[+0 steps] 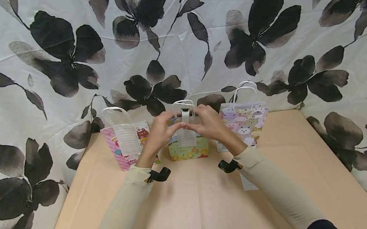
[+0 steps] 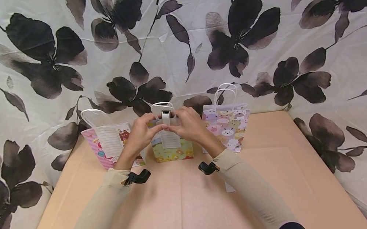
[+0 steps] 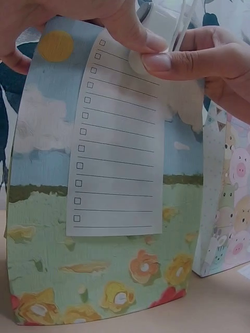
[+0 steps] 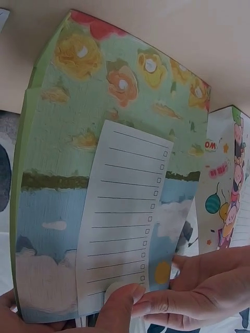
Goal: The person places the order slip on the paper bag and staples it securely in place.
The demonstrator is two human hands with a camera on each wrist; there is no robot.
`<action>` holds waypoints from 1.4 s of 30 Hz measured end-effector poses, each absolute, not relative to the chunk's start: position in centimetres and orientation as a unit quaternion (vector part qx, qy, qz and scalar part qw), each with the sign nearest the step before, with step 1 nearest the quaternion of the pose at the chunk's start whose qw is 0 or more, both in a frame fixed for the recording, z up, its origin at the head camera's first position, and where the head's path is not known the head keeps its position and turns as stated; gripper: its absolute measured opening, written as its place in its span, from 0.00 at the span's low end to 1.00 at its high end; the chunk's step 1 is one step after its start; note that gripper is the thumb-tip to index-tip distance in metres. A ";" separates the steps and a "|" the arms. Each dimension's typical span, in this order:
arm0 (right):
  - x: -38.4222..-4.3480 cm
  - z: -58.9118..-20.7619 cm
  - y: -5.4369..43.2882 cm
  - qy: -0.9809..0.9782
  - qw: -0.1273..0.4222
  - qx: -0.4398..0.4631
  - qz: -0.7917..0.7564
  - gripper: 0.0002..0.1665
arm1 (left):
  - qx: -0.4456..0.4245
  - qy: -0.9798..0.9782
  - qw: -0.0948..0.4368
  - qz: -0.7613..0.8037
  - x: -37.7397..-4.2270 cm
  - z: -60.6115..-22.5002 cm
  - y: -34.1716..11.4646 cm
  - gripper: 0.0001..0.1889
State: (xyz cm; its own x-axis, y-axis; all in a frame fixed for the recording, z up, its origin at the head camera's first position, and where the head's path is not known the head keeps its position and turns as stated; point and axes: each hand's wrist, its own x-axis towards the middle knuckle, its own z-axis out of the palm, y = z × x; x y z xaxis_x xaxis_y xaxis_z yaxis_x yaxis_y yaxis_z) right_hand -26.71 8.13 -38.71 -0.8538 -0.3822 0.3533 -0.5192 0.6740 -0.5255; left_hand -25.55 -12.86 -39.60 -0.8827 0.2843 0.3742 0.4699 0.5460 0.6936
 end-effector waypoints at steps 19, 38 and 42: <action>-27.7 -38.6 8.5 -0.896 0.075 0.248 0.361 0.32 | -0.206 -0.890 0.109 -0.393 -25.9 -39.3 -12.5 0.19; -29.1 -37.1 9.5 -0.796 -0.011 0.275 0.539 0.43 | -0.229 -0.888 0.116 -0.382 -25.8 -39.1 -13.2 0.07; -29.2 -36.9 9.6 -0.777 -0.041 0.242 0.580 0.42 | -0.230 -0.888 0.112 -0.381 -25.7 -39.0 -13.3 0.06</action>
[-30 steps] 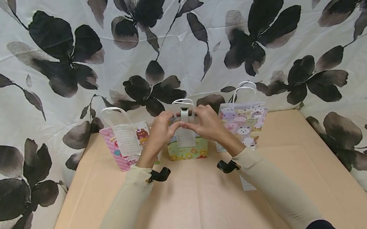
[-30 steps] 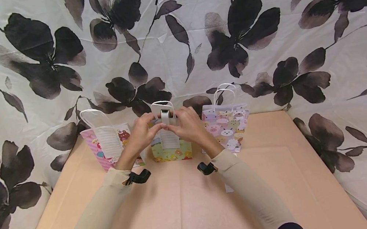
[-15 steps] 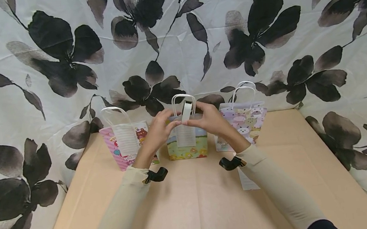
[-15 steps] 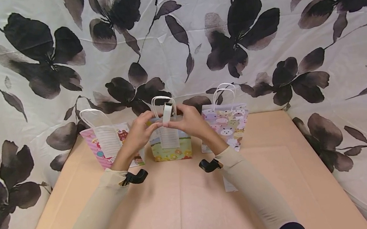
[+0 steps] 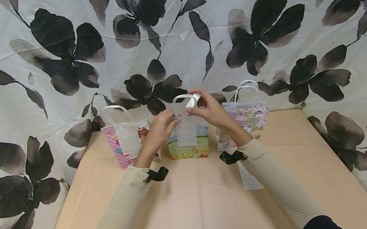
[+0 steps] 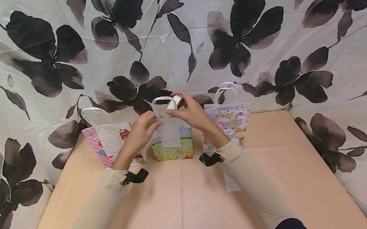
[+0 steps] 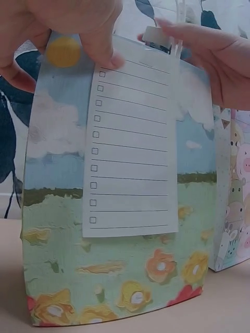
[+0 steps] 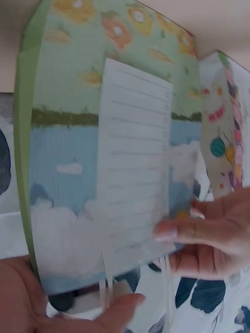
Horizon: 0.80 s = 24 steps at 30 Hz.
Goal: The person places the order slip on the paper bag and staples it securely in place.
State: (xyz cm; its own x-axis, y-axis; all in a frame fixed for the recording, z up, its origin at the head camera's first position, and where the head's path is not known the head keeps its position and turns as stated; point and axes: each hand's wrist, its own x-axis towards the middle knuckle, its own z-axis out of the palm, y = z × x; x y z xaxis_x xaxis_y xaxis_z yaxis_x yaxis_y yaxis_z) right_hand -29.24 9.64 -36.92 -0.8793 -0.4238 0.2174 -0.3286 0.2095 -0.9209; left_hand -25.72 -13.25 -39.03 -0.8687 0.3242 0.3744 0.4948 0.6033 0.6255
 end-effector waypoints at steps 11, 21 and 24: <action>-28.0 -34.9 11.5 0.711 0.034 -0.208 -0.671 0.36 | -0.232 -0.889 0.108 -0.380 -25.6 -38.9 -13.2 0.07; -24.9 -33.3 15.1 0.771 0.012 -0.190 -0.608 0.21 | -0.217 -0.890 0.099 -0.388 -25.5 -38.9 -13.2 0.08; -24.0 -33.5 16.8 0.779 0.040 -0.203 -0.591 0.21 | -0.220 -0.888 0.098 -0.393 -25.5 -38.9 -13.2 0.07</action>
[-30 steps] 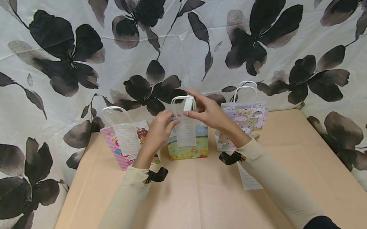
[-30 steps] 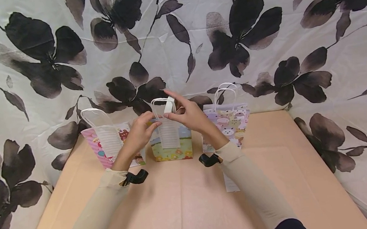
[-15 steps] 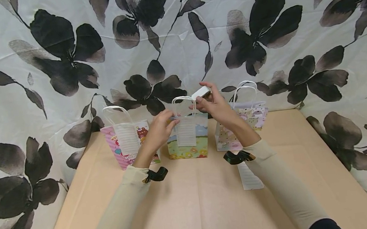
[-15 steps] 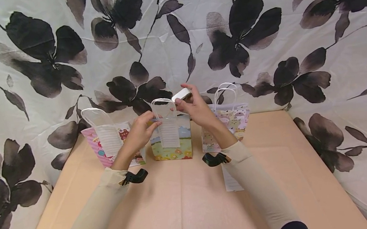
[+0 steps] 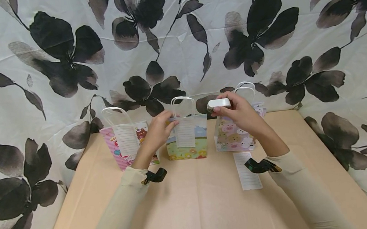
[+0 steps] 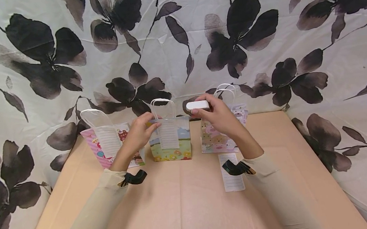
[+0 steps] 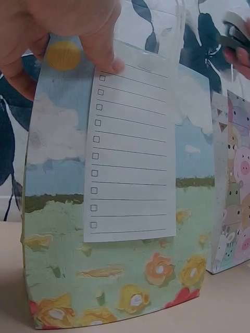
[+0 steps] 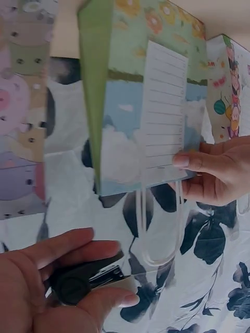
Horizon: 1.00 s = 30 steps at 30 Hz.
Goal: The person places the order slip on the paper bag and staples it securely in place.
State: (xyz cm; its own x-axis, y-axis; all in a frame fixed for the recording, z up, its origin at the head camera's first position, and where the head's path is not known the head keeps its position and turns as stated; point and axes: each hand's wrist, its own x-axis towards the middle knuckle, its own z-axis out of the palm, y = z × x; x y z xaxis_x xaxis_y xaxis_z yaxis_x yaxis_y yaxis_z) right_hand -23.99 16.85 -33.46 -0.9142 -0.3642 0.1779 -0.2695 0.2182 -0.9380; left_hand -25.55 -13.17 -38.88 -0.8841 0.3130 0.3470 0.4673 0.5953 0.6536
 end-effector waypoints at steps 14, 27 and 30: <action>-20.9 -37.5 25.2 0.841 0.077 -0.160 -0.512 0.21 | -0.213 -0.890 0.109 -0.389 -25.1 -38.6 -13.5 0.14; -19.0 -42.6 32.6 0.904 0.085 -0.124 -0.400 0.20 | -0.232 -0.891 0.157 -0.357 -22.8 -38.2 -14.6 0.31; -18.6 -44.1 34.1 0.923 0.068 -0.124 -0.357 0.18 | -0.237 -0.887 0.168 -0.359 -22.2 -38.2 -14.9 0.33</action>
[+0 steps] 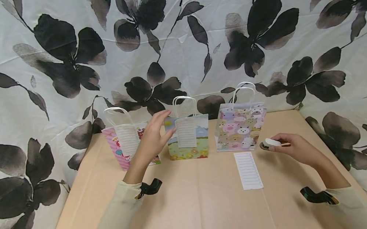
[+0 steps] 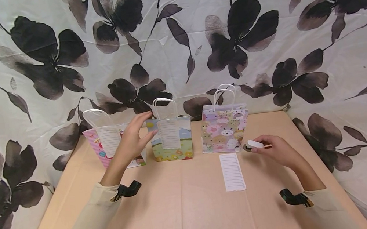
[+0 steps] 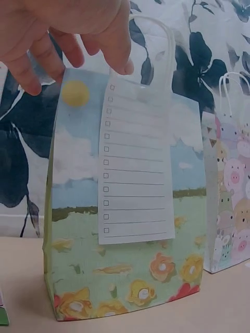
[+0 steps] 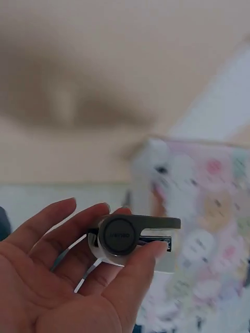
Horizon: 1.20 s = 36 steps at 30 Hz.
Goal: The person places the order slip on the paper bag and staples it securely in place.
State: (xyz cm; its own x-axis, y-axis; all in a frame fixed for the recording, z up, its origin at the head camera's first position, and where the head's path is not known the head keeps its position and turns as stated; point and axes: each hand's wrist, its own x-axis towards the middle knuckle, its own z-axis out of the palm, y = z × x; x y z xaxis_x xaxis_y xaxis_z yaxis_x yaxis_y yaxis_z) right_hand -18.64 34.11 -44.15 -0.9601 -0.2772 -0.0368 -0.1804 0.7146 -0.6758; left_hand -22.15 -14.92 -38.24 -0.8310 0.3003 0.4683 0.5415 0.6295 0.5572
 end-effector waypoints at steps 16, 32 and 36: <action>-16.9 -49.3 38.6 0.954 0.048 -0.078 -0.285 0.20 | -0.263 -0.833 0.265 -0.409 -18.8 -38.5 -13.9 0.23; -17.8 -42.3 36.2 0.935 0.068 -0.138 -0.320 0.30 | -0.336 -0.834 0.011 -0.438 -18.4 -46.0 -5.2 0.16; -18.2 -40.6 34.9 0.928 0.043 -0.145 -0.340 0.32 | -0.321 -0.839 -0.050 -0.437 -18.6 -48.2 -3.3 0.19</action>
State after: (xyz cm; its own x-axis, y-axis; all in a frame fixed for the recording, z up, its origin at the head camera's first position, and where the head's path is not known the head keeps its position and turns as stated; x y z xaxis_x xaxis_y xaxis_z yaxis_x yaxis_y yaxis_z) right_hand -18.16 34.88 -40.65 -0.9541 -0.2989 0.0187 -0.2403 0.7267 -0.6435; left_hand -18.61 -3.33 -48.22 -0.7888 0.5824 0.1963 0.4947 0.4122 0.7651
